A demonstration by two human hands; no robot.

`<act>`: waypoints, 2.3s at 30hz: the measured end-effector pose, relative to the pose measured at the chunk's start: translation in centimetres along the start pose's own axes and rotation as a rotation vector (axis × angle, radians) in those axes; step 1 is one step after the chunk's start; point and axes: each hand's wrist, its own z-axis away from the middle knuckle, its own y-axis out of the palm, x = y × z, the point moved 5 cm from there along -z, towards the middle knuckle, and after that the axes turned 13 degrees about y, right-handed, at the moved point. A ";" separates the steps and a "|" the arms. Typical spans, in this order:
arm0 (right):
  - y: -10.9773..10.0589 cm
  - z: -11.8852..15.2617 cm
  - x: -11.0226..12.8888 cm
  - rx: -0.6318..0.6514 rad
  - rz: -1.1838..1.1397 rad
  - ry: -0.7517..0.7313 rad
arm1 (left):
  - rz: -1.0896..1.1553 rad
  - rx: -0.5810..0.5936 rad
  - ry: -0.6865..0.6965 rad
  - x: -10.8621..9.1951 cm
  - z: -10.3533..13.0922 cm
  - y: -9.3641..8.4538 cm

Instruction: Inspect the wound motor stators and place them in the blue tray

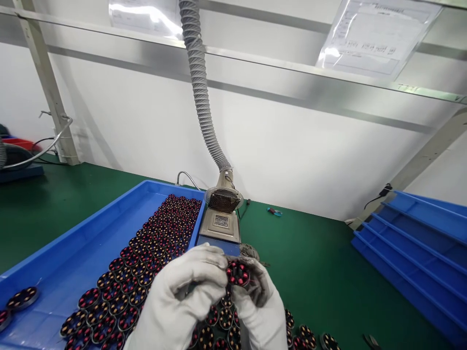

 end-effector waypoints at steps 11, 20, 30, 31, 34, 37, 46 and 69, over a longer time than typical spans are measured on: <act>2.1 4.9 1.8 -0.378 0.416 -0.792 | 0.440 0.013 -0.374 3.4 0.9 3.4; 1.6 4.5 2.1 -0.418 0.391 -0.972 | 0.306 -0.104 -0.488 2.5 0.1 1.8; 1.5 4.2 1.1 -0.329 0.583 -1.063 | 0.355 -0.334 -0.388 2.7 0.4 1.1; 1.4 4.3 1.0 -0.328 0.610 -1.053 | 0.371 -0.245 -0.406 2.6 0.3 1.4; 1.1 4.4 1.0 -0.344 0.681 -1.033 | 0.374 -0.087 -0.457 2.6 0.6 1.8; 1.2 4.4 1.1 -0.302 0.695 -1.043 | 0.341 -0.092 -0.456 3.0 1.0 1.6; 2.0 4.3 0.9 -0.269 0.632 -1.032 | 0.293 -0.257 -0.402 2.4 -0.3 0.2; -1.5 -1.8 3.2 -0.042 0.601 -0.107 | -0.647 0.091 -0.140 6.6 5.9 -9.5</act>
